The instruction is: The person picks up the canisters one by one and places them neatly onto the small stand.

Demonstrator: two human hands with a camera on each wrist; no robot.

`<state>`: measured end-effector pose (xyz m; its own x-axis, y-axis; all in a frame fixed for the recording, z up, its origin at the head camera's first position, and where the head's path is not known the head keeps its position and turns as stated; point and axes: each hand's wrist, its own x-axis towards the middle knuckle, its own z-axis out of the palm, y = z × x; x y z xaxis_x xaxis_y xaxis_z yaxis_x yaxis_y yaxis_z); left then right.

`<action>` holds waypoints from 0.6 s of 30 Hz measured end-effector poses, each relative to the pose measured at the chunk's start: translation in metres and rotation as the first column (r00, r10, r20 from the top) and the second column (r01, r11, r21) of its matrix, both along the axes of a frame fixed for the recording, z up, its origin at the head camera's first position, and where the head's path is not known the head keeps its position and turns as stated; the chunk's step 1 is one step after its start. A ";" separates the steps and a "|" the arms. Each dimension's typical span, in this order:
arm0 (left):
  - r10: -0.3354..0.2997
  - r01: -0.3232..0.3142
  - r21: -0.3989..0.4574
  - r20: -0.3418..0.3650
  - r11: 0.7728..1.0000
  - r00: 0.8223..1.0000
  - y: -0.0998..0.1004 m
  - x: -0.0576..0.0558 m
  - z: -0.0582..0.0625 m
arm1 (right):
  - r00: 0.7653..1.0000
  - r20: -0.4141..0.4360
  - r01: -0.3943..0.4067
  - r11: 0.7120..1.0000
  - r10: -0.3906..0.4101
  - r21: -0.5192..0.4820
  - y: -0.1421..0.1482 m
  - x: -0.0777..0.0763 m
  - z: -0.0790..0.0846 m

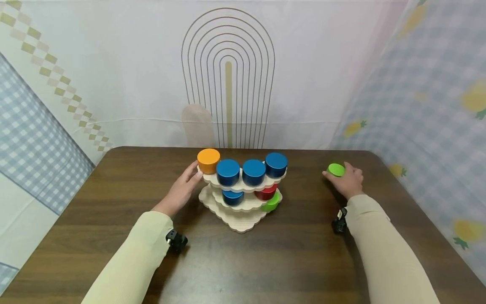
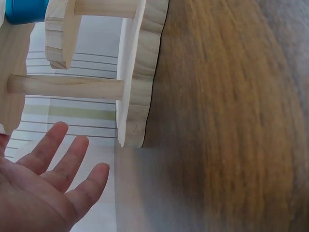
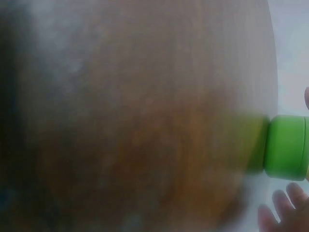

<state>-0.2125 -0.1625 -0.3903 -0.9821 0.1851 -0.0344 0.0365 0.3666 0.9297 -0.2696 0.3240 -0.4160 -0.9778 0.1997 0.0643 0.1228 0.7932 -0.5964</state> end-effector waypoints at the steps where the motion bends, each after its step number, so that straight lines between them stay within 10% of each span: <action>1: 0.002 -0.002 0.002 0.002 1.000 1.000 0.000 0.000 -0.001 | 1.000 0.005 0.000 1.000 0.000 -0.002 0.001 -0.001 -0.001; 18: 0.001 -0.001 -0.001 0.019 1.000 1.000 0.000 0.001 0.000 | 0.999 0.045 0.012 1.000 -0.013 0.017 0.004 -0.008 -0.009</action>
